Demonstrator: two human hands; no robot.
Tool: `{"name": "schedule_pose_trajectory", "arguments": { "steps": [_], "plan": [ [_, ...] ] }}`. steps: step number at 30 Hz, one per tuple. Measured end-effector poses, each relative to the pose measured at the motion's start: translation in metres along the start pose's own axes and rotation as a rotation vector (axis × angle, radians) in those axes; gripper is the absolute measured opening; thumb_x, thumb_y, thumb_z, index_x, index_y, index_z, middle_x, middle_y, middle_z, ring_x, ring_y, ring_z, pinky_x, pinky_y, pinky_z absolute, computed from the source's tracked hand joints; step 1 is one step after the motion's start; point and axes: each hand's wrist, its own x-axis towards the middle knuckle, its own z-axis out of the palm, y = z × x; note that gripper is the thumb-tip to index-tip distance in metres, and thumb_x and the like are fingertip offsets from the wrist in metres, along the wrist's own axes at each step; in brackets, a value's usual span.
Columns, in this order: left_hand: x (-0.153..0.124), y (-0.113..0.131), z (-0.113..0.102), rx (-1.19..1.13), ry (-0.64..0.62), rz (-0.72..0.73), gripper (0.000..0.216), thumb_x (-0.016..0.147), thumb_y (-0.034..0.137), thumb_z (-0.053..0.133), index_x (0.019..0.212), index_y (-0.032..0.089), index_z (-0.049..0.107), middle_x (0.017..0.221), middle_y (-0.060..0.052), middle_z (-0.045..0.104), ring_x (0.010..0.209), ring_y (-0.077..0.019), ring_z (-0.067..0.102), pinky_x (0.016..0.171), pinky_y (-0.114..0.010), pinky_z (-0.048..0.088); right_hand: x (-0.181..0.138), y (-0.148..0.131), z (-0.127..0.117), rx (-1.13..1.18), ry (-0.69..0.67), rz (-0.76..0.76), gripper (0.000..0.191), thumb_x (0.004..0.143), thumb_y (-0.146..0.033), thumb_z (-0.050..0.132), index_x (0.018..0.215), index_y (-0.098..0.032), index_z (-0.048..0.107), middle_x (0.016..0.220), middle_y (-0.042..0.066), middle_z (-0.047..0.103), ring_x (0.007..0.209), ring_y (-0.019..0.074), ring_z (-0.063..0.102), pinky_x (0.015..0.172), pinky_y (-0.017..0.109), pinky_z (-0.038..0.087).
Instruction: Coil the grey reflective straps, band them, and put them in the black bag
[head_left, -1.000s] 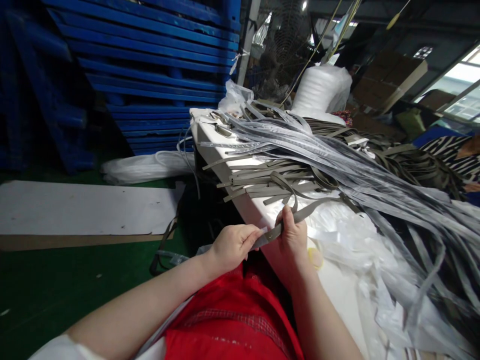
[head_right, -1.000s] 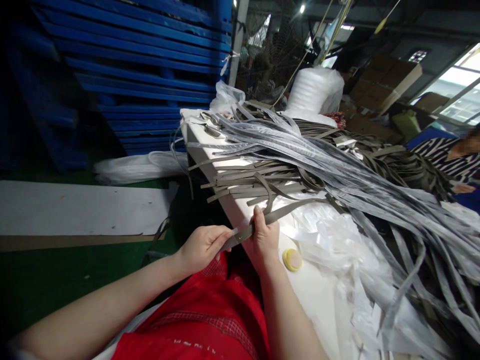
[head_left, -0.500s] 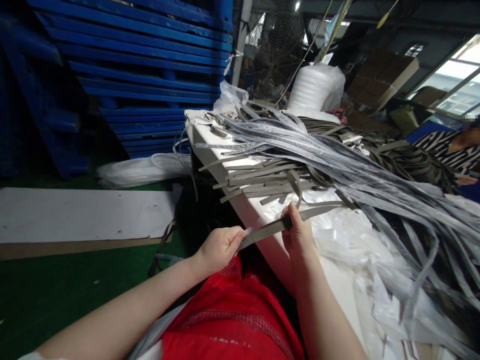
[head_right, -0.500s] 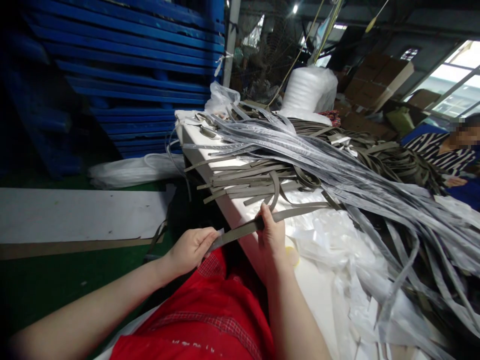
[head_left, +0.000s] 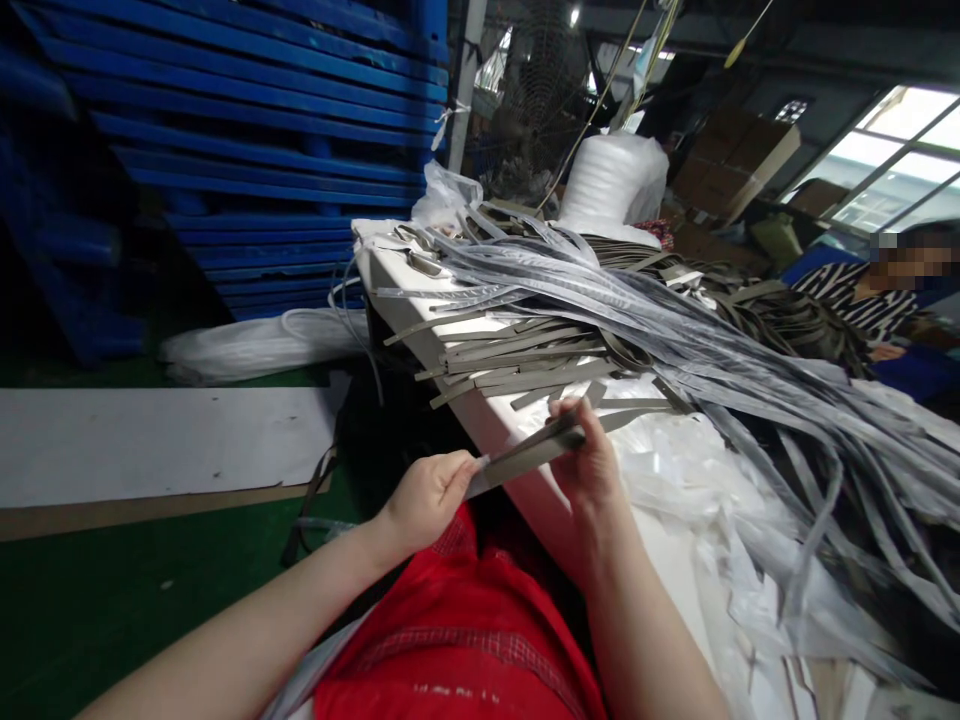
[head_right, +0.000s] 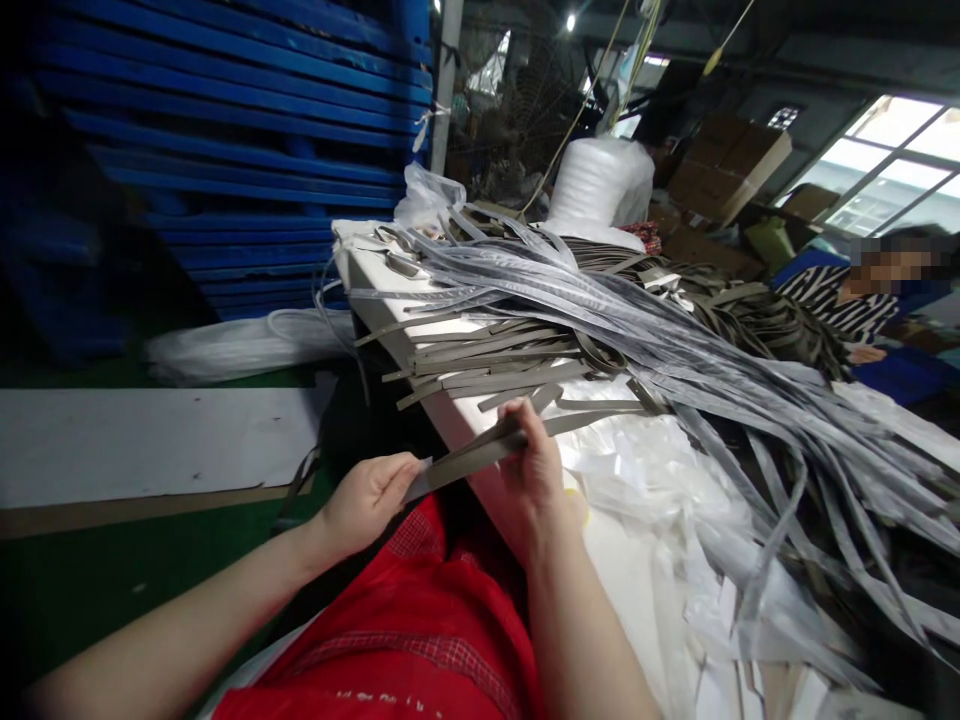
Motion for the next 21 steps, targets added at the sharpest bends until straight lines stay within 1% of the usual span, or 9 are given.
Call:
{"name": "schedule_pose_trajectory", "arguments": {
  "steps": [3,4,6,9,12,14,17,19,21],
  "plan": [
    [-0.017,-0.014,-0.024,-0.068,-0.091,-0.163,0.041,0.098,0.036,0.032,0.062,0.021,0.045,0.048,0.006,0.048,0.039,-0.0090,0.047,0.043,-0.021,0.033,0.013,-0.009,-0.006,-0.023,-0.141,-0.005,0.037,0.066,-0.049,0.078,0.072,-0.020,0.057,0.070,-0.003,0.056,0.045,0.0055,0.035,0.037,0.018,0.024],
    [-0.021,-0.017,-0.031,-0.090,-0.116,-0.207,0.041,0.098,0.037,0.032,0.063,0.021,0.047,0.049,0.006,0.050,0.036,-0.0082,0.047,0.042,-0.020,0.034,0.015,-0.007,-0.005,-0.071,-0.162,-0.008,0.036,0.066,-0.047,0.078,0.071,-0.019,0.056,0.068,-0.004,0.055,0.044,0.0055,0.035,0.036,0.018,0.023],
    [-0.025,-0.020,-0.039,-0.115,-0.136,-0.234,0.040,0.098,0.036,0.033,0.066,0.020,0.051,0.054,0.005,0.058,0.037,-0.0078,0.051,0.044,-0.020,0.038,0.017,0.001,0.000,-0.161,-0.155,-0.016,0.037,0.067,-0.048,0.078,0.070,-0.019,0.055,0.062,-0.004,0.053,0.042,0.0053,0.034,0.034,0.018,0.022],
    [-0.023,-0.018,-0.043,-0.089,-0.109,-0.194,0.040,0.097,0.034,0.035,0.067,0.019,0.055,0.056,0.003,0.063,0.044,-0.0089,0.056,0.053,-0.021,0.043,0.014,0.014,0.008,-0.184,-0.092,-0.045,0.043,0.069,-0.055,0.075,0.070,-0.019,0.053,0.057,-0.006,0.051,0.038,0.0052,0.034,0.031,0.018,0.023],
    [-0.015,-0.013,-0.041,-0.056,-0.103,-0.167,0.040,0.098,0.034,0.034,0.065,0.020,0.053,0.053,0.004,0.059,0.042,-0.0083,0.053,0.051,-0.020,0.040,0.010,0.014,0.008,-0.204,-0.081,-0.056,0.047,0.073,-0.064,0.066,0.075,-0.019,0.056,0.054,-0.005,0.054,0.034,0.0065,0.038,0.030,0.019,0.026],
    [-0.008,-0.011,-0.037,-0.032,-0.067,-0.142,0.040,0.098,0.035,0.033,0.064,0.021,0.050,0.052,0.005,0.055,0.041,-0.0083,0.049,0.049,-0.021,0.037,0.005,0.007,0.005,-0.324,-0.109,-0.034,0.051,0.074,-0.068,0.063,0.074,-0.016,0.060,0.049,-0.003,0.055,0.035,0.0097,0.045,0.032,0.021,0.032],
    [-0.001,-0.010,-0.033,0.048,0.041,-0.083,0.040,0.097,0.034,0.032,0.063,0.021,0.047,0.052,0.005,0.050,0.048,-0.0111,0.050,0.052,-0.023,0.035,-0.006,-0.004,0.004,-0.496,-0.211,0.048,0.051,0.072,-0.064,0.068,0.060,-0.014,0.062,0.043,0.001,0.056,0.036,0.0118,0.050,0.037,0.023,0.037],
    [0.000,-0.010,-0.032,0.100,0.084,-0.059,0.040,0.097,0.034,0.033,0.062,0.022,0.046,0.053,0.004,0.049,0.052,-0.0128,0.051,0.054,-0.025,0.033,-0.012,-0.008,0.006,-0.492,-0.271,0.074,0.048,0.070,-0.058,0.073,0.053,-0.015,0.062,0.045,0.001,0.057,0.036,0.0103,0.047,0.038,0.023,0.037],
    [0.000,-0.009,-0.033,0.110,0.092,-0.055,0.039,0.097,0.034,0.032,0.062,0.022,0.047,0.054,0.003,0.049,0.053,-0.0132,0.050,0.054,-0.026,0.033,-0.015,-0.009,0.008,-0.444,-0.280,0.070,0.045,0.069,-0.056,0.074,0.054,-0.016,0.062,0.048,0.001,0.059,0.038,0.0100,0.048,0.040,0.023,0.038]
  ]
}}
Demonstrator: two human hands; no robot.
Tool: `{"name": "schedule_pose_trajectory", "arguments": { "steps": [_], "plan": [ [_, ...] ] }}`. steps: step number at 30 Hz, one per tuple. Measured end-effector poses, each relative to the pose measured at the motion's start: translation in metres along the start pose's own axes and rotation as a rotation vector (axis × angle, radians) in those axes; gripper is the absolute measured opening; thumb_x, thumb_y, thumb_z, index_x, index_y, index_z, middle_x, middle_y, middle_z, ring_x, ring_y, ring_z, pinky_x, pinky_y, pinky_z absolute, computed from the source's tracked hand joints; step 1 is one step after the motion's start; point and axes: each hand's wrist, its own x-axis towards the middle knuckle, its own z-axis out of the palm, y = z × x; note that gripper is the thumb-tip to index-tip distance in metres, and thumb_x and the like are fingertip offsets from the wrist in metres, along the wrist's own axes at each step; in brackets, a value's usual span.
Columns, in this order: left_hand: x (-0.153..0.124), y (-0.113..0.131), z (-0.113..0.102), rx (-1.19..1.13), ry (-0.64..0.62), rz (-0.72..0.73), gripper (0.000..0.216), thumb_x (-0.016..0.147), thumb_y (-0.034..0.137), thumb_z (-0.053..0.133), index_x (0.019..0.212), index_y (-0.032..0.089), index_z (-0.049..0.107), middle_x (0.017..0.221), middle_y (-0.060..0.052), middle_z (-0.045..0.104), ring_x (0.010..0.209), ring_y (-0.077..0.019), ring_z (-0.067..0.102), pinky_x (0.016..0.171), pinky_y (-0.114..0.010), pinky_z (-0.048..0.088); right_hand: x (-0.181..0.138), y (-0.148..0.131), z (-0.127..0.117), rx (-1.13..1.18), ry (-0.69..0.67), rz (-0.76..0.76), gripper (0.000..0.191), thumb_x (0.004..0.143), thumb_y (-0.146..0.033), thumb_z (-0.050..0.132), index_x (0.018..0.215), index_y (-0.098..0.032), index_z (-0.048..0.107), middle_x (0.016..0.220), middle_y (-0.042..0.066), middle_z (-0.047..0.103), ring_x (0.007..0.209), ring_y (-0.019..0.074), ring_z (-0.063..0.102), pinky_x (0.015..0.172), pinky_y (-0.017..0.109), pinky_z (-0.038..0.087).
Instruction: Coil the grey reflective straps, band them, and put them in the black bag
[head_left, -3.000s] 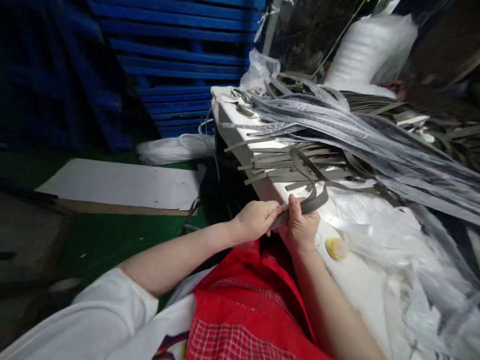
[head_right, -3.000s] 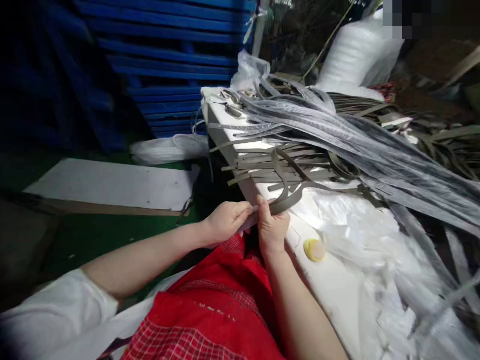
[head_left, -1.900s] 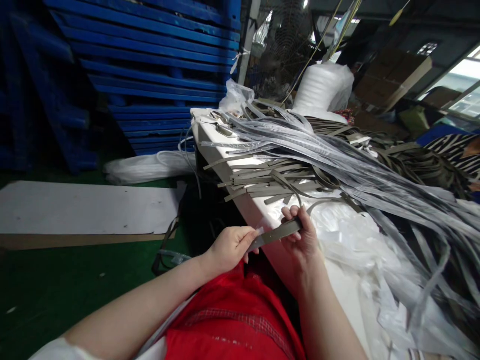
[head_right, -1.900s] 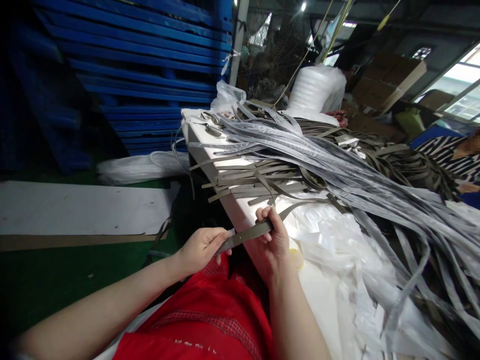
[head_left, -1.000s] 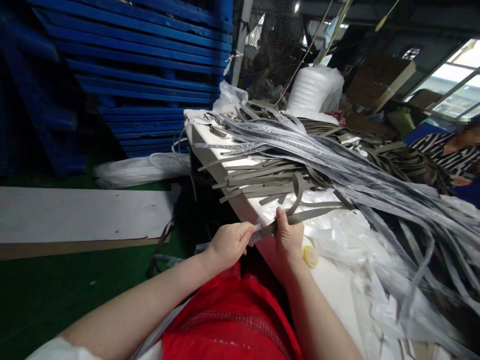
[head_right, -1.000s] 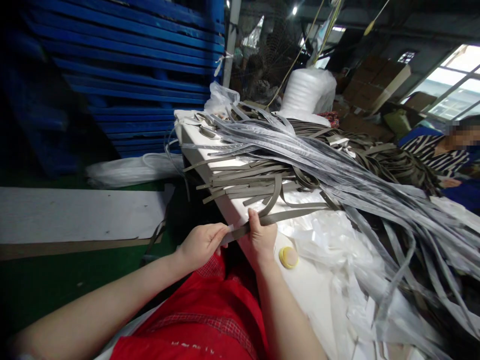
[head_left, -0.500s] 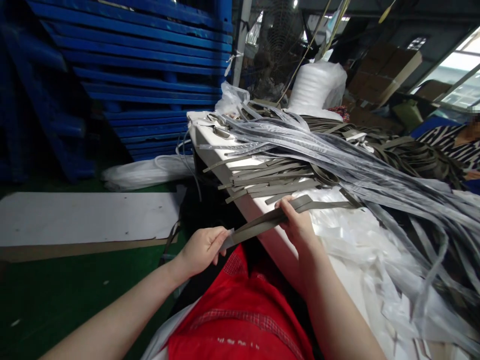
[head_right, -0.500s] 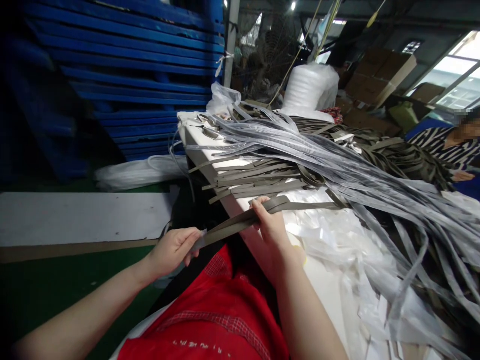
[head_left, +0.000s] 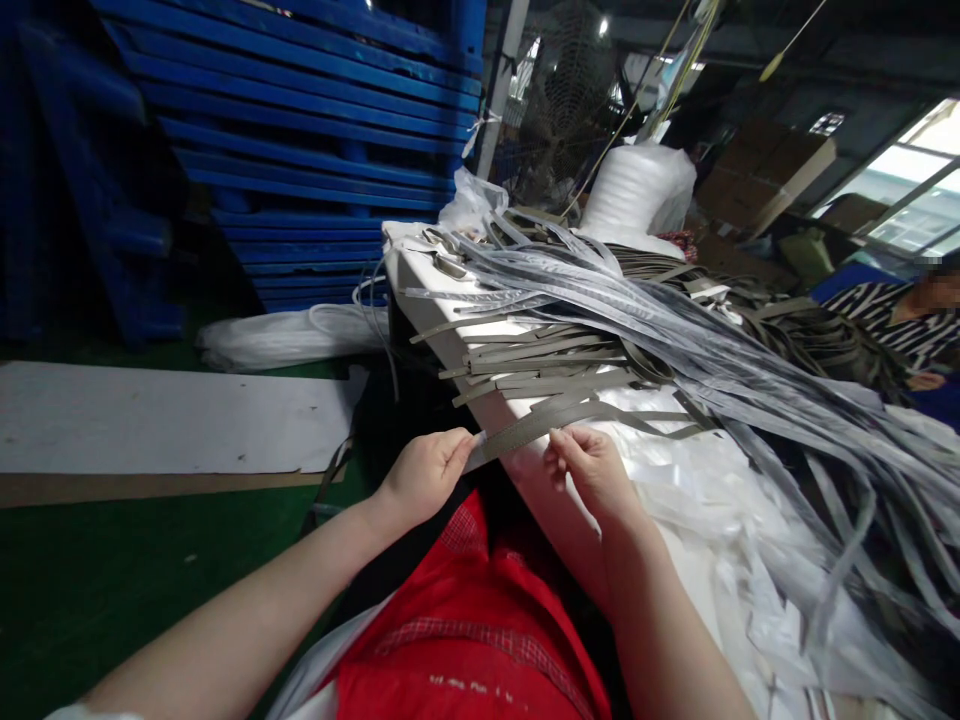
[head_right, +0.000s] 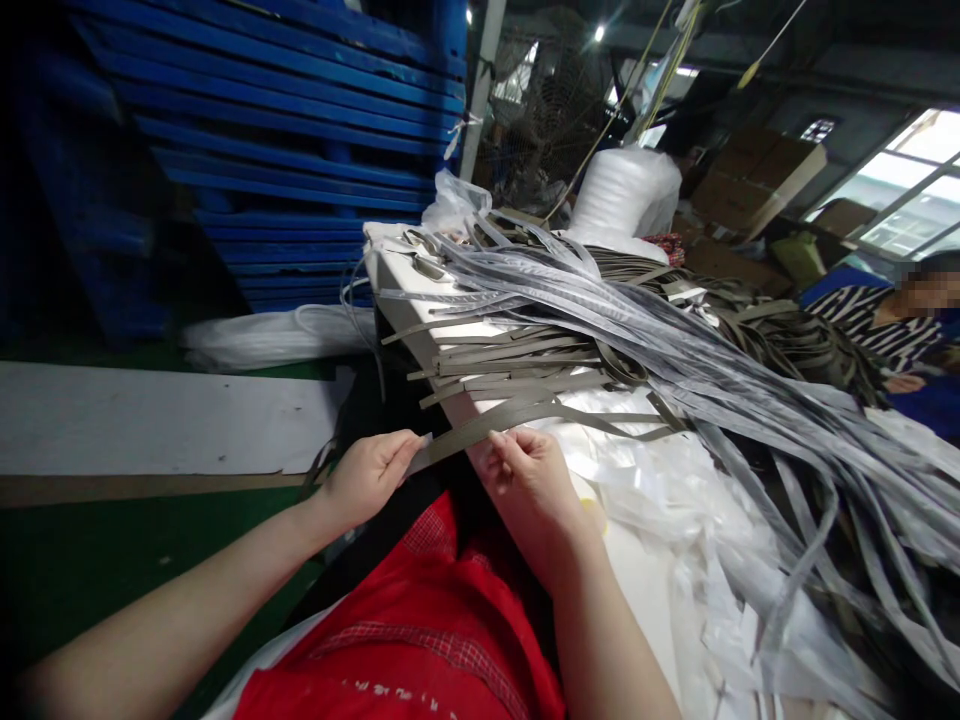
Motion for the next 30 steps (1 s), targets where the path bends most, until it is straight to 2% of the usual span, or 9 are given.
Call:
{"name": "schedule_pose_trajectory", "arguments": {
  "steps": [4,7,11,14,16,19,22,26,30],
  "plan": [
    [-0.004,0.002,-0.009,-0.053,-0.011,-0.038,0.040,0.097,0.036,0.032,0.064,0.021,0.049,0.053,0.003,0.050,0.054,-0.0128,0.050,0.053,-0.025,0.033,0.005,0.008,0.007,0.061,0.021,0.038,0.046,0.072,-0.058,0.072,0.058,-0.015,0.062,0.051,0.001,0.059,0.043,0.0102,0.050,0.044,0.023,0.040],
    [-0.007,0.002,-0.014,-0.151,-0.071,-0.089,0.043,0.096,0.038,0.034,0.059,0.021,0.046,0.049,0.004,0.049,0.050,-0.0115,0.048,0.050,-0.023,0.033,0.011,0.020,0.011,0.142,0.072,0.050,0.044,0.070,-0.055,0.075,0.059,-0.015,0.059,0.051,-0.001,0.057,0.045,0.0102,0.050,0.046,0.022,0.042],
    [-0.010,0.000,-0.015,-0.328,-0.136,-0.191,0.045,0.096,0.045,0.034,0.059,0.021,0.045,0.044,0.007,0.045,0.039,-0.0086,0.042,0.042,-0.021,0.031,0.015,0.036,0.014,0.446,0.144,0.153,0.038,0.063,-0.047,0.083,0.070,-0.017,0.061,0.057,-0.003,0.058,0.047,0.0100,0.051,0.045,0.021,0.044],
    [-0.012,0.001,-0.013,-0.459,-0.176,-0.287,0.047,0.095,0.052,0.033,0.062,0.021,0.045,0.043,0.008,0.043,0.032,-0.0069,0.036,0.035,-0.019,0.025,0.013,0.044,0.013,0.631,0.029,0.256,0.042,0.066,-0.047,0.081,0.092,-0.018,0.066,0.063,-0.003,0.059,0.047,0.0080,0.048,0.045,0.020,0.045],
    [-0.013,0.003,-0.010,-0.497,-0.225,-0.316,0.047,0.094,0.054,0.033,0.062,0.021,0.044,0.044,0.008,0.043,0.029,-0.0062,0.035,0.032,-0.018,0.023,0.010,0.043,0.013,0.674,-0.043,0.220,0.045,0.070,-0.049,0.078,0.101,-0.020,0.065,0.057,-0.007,0.052,0.042,0.0054,0.039,0.042,0.016,0.041],
    [-0.015,0.005,-0.006,-0.475,-0.295,-0.319,0.045,0.093,0.055,0.035,0.064,0.021,0.045,0.045,0.008,0.046,0.028,-0.0066,0.038,0.031,-0.018,0.025,0.008,0.036,0.018,0.615,-0.020,0.121,0.040,0.070,-0.055,0.075,0.088,-0.021,0.060,0.049,-0.011,0.044,0.036,0.0034,0.025,0.036,0.015,0.029],
    [-0.015,0.006,-0.003,-0.415,-0.307,-0.273,0.045,0.094,0.051,0.033,0.065,0.021,0.048,0.049,0.006,0.054,0.033,-0.0085,0.049,0.037,-0.019,0.035,0.013,0.032,0.023,0.474,0.094,0.099,0.047,0.070,-0.066,0.068,0.074,-0.021,0.054,0.041,-0.012,0.037,0.032,0.0042,0.022,0.033,0.017,0.022],
    [-0.011,0.004,0.000,-0.319,-0.272,-0.169,0.046,0.095,0.047,0.034,0.065,0.020,0.055,0.055,0.002,0.064,0.044,-0.0115,0.060,0.050,-0.022,0.045,0.021,0.034,0.028,0.294,0.184,0.044,0.053,0.076,-0.071,0.056,0.074,-0.018,0.060,0.037,-0.010,0.035,0.031,0.0073,0.032,0.032,0.019,0.026],
    [-0.002,0.004,0.005,-0.237,-0.235,-0.129,0.046,0.095,0.048,0.033,0.065,0.022,0.057,0.049,0.003,0.061,0.044,-0.0137,0.060,0.049,-0.023,0.044,0.011,0.035,0.043,0.110,0.041,-0.028,0.064,0.083,-0.073,0.044,0.082,-0.015,0.071,0.048,-0.002,0.050,0.041,0.0091,0.046,0.039,0.020,0.035]
  ]
}}
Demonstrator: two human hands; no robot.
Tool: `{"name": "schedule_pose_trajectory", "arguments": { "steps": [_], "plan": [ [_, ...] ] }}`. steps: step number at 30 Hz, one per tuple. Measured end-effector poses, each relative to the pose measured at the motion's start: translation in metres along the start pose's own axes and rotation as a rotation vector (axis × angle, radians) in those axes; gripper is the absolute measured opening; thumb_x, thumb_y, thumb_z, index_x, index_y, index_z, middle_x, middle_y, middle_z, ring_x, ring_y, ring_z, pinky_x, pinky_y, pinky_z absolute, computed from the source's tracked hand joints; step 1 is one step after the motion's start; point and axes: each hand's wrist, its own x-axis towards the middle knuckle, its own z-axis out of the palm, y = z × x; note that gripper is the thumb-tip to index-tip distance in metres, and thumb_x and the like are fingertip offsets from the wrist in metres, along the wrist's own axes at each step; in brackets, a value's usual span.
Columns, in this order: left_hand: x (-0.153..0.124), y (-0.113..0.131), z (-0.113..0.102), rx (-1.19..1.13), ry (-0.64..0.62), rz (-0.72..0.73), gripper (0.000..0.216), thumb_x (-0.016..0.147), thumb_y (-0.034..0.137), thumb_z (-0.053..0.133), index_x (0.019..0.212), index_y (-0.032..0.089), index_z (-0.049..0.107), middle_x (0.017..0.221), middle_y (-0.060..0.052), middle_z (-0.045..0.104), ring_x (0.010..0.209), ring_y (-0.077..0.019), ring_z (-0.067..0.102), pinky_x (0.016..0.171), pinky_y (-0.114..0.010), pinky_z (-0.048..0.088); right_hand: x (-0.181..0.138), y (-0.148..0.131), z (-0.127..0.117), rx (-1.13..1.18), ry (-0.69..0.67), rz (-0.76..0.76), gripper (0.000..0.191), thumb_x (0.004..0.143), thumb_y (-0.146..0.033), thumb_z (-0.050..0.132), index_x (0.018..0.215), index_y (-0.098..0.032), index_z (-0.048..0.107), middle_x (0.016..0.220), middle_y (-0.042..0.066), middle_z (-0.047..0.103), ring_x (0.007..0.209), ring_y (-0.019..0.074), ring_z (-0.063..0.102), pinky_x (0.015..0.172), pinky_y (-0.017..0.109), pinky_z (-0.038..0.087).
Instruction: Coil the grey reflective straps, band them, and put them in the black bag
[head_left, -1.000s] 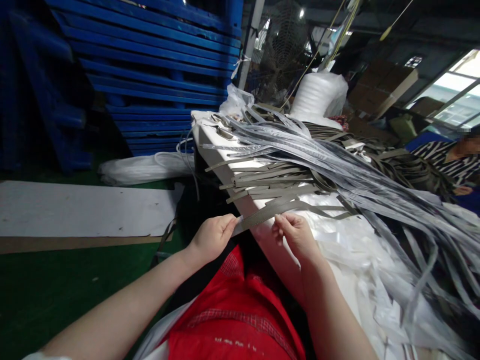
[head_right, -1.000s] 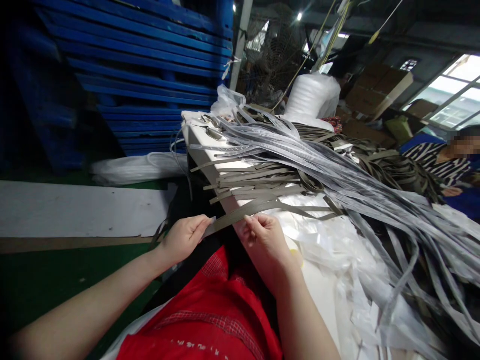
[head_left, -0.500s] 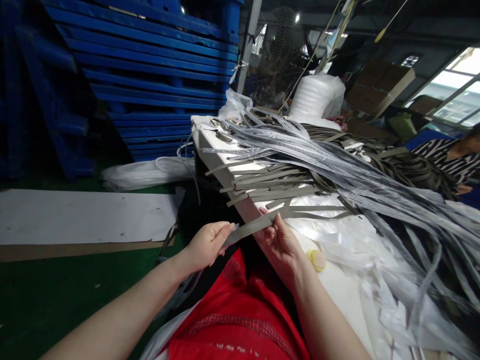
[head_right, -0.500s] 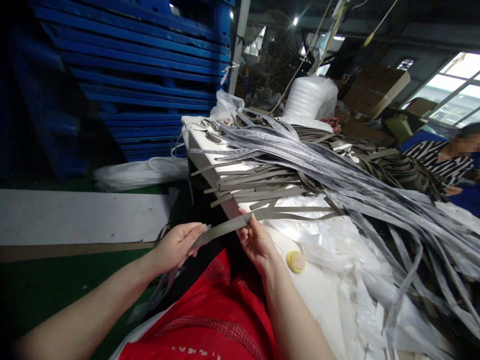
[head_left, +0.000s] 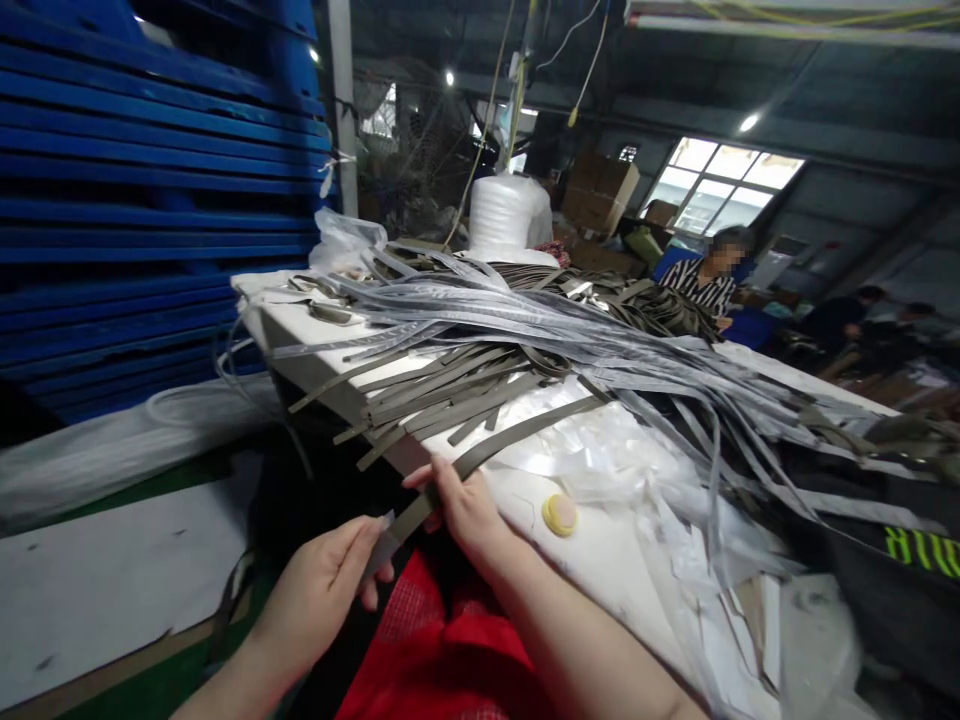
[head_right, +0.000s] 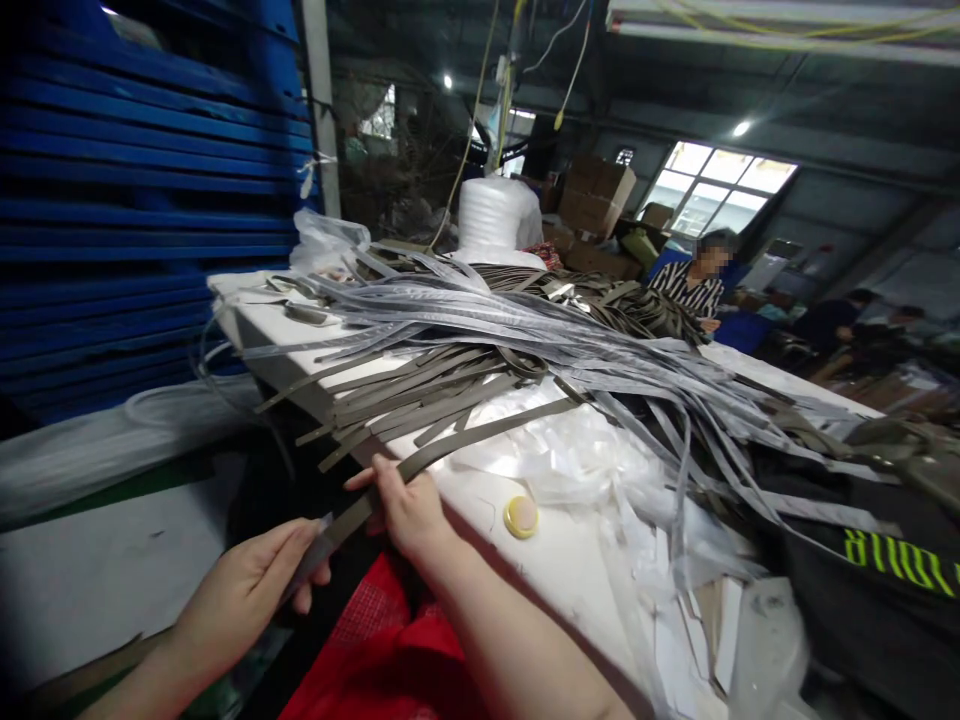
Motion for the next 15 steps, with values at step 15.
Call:
{"name": "schedule_pose_trajectory", "arguments": {
  "steps": [15],
  "plan": [
    [-0.003,-0.016,-0.021,0.247,0.086,0.049,0.044,0.091,0.052,0.035,0.076,0.024,0.066,0.056,0.002,0.068,0.054,-0.0178,0.066,0.055,-0.025,0.051,0.008,-0.005,0.015,0.245,-0.247,-0.004,0.060,0.084,-0.068,0.049,0.100,-0.016,0.075,0.074,0.004,0.066,0.069,0.0149,0.059,0.071,0.028,0.044]
  ]
}}
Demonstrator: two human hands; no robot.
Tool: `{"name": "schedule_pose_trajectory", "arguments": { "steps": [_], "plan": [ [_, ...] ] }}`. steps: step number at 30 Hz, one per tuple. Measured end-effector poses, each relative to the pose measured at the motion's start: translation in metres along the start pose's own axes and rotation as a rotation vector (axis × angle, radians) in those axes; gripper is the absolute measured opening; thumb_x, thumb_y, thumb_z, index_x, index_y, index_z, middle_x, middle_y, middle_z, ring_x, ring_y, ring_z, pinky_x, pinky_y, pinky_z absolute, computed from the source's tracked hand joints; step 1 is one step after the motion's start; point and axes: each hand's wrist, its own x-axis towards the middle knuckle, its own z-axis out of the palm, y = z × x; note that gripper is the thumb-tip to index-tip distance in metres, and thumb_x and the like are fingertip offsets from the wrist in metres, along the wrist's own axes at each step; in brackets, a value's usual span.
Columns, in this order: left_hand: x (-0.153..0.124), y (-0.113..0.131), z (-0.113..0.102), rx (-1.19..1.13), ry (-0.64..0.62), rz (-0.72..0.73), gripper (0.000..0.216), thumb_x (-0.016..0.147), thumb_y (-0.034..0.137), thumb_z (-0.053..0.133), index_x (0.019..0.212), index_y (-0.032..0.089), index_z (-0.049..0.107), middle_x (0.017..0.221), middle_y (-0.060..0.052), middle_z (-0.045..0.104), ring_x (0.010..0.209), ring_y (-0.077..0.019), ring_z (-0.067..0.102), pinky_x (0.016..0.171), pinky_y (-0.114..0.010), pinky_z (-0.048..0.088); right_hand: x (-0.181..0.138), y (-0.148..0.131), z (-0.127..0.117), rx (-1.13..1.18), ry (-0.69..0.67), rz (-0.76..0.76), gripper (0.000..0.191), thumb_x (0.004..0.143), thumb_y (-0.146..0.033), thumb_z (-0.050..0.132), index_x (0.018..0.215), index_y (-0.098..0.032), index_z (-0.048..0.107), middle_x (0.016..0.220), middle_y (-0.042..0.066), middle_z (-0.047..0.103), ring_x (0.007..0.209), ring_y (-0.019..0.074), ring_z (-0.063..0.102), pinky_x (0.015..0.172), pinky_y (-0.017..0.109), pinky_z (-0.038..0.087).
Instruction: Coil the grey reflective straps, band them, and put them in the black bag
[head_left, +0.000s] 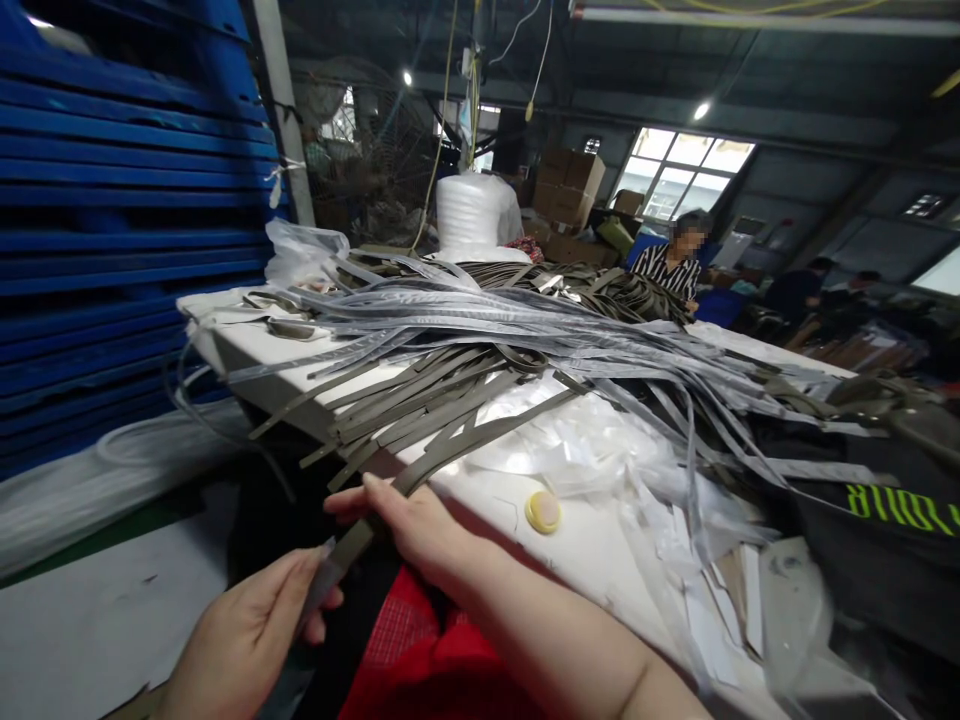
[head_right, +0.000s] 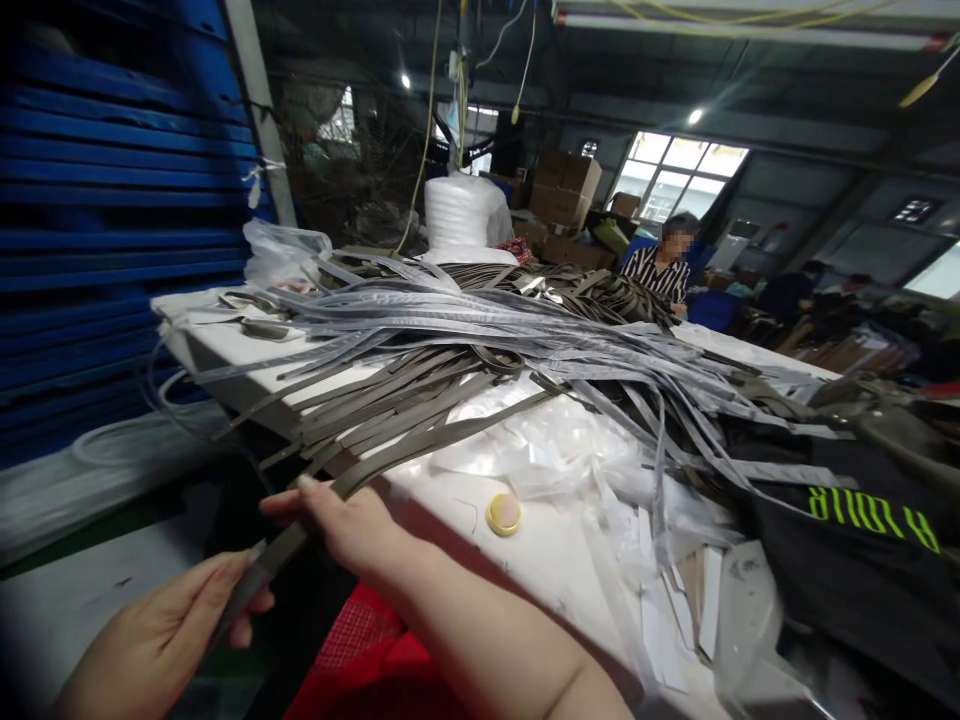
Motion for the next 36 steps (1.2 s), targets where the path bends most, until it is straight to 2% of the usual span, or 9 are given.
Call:
{"name": "schedule_pose_trajectory", "arguments": {
  "steps": [4,10,13,16,21,23,28,33,36],
  "plan": [
    [0.006,0.009,0.007,0.051,0.110,0.034,0.040,0.090,0.048,0.037,0.068,0.024,0.061,0.046,0.003,0.060,0.045,-0.0173,0.061,0.047,-0.025,0.046,-0.004,0.009,0.014,0.056,-0.188,0.065,0.067,0.081,-0.071,0.051,0.113,-0.015,0.070,0.057,-0.001,0.058,0.053,0.0125,0.052,0.058,0.026,0.042],
    [0.001,0.007,0.009,-0.058,-0.022,-0.042,0.039,0.091,0.047,0.036,0.074,0.023,0.062,0.053,0.004,0.065,0.040,-0.0135,0.059,0.044,-0.023,0.046,0.008,-0.023,-0.032,0.436,0.257,0.075,0.037,0.080,-0.050,0.066,0.086,-0.015,0.073,0.086,0.007,0.072,0.076,0.0149,0.064,0.081,0.030,0.048],
    [0.004,0.012,0.010,-0.099,-0.014,-0.038,0.040,0.091,0.050,0.037,0.081,0.023,0.066,0.062,0.002,0.071,0.049,-0.0149,0.065,0.048,-0.023,0.050,0.007,-0.026,-0.040,0.342,0.187,0.018,0.044,0.082,-0.056,0.063,0.092,-0.014,0.073,0.085,0.008,0.073,0.078,0.0168,0.065,0.083,0.032,0.048],
    [0.011,0.023,0.016,-0.099,-0.003,0.022,0.040,0.093,0.048,0.037,0.081,0.023,0.066,0.059,0.002,0.069,0.052,-0.0151,0.066,0.053,-0.023,0.050,-0.002,-0.016,-0.026,0.159,0.051,0.000,0.052,0.083,-0.063,0.057,0.098,-0.015,0.073,0.090,0.009,0.073,0.080,0.0176,0.065,0.081,0.032,0.048],
    [0.016,0.035,0.027,-0.046,0.158,0.141,0.039,0.092,0.041,0.038,0.067,0.022,0.061,0.054,0.000,0.066,0.053,-0.0167,0.065,0.051,-0.024,0.048,-0.018,0.001,-0.003,0.040,-0.171,0.069,0.065,0.085,-0.071,0.043,0.115,-0.019,0.069,0.103,0.007,0.070,0.049,0.0084,0.053,0.049,0.024,0.040],
    [0.012,0.031,0.028,-0.058,0.113,0.136,0.039,0.092,0.040,0.038,0.065,0.023,0.060,0.051,0.002,0.064,0.048,-0.0155,0.063,0.049,-0.023,0.047,-0.017,0.000,-0.010,0.122,-0.135,0.086,0.058,0.084,-0.065,0.052,0.110,-0.017,0.071,0.096,0.007,0.071,0.051,0.0096,0.055,0.050,0.024,0.041],
    [0.002,0.019,0.027,-0.140,-0.010,0.032,0.038,0.094,0.044,0.037,0.081,0.023,0.066,0.056,0.005,0.068,0.045,-0.0128,0.062,0.050,-0.022,0.048,-0.007,-0.017,-0.048,0.413,0.197,0.083,0.036,0.080,-0.047,0.067,0.097,-0.016,0.072,0.082,0.005,0.071,0.068,0.0128,0.060,0.066,0.024,0.047],
    [0.008,0.038,0.029,-0.174,-0.050,0.012,0.041,0.096,0.041,0.035,0.072,0.021,0.062,0.055,0.003,0.066,0.049,-0.0133,0.063,0.054,-0.023,0.047,-0.015,-0.012,-0.044,0.179,0.095,0.117,0.049,0.083,-0.058,0.059,0.098,-0.014,0.071,0.083,0.007,0.072,0.069,0.0153,0.062,0.067,0.027,0.047],
    [0.015,0.051,0.033,-0.195,-0.026,0.046,0.042,0.097,0.037,0.034,0.068,0.020,0.060,0.053,0.002,0.064,0.048,-0.0128,0.061,0.054,-0.023,0.045,-0.026,-0.005,-0.027,-0.026,0.029,0.101,0.054,0.089,-0.061,0.048,0.101,-0.014,0.071,0.062,0.001,0.065,0.055,0.0127,0.057,0.058,0.025,0.042]
  ]
}}
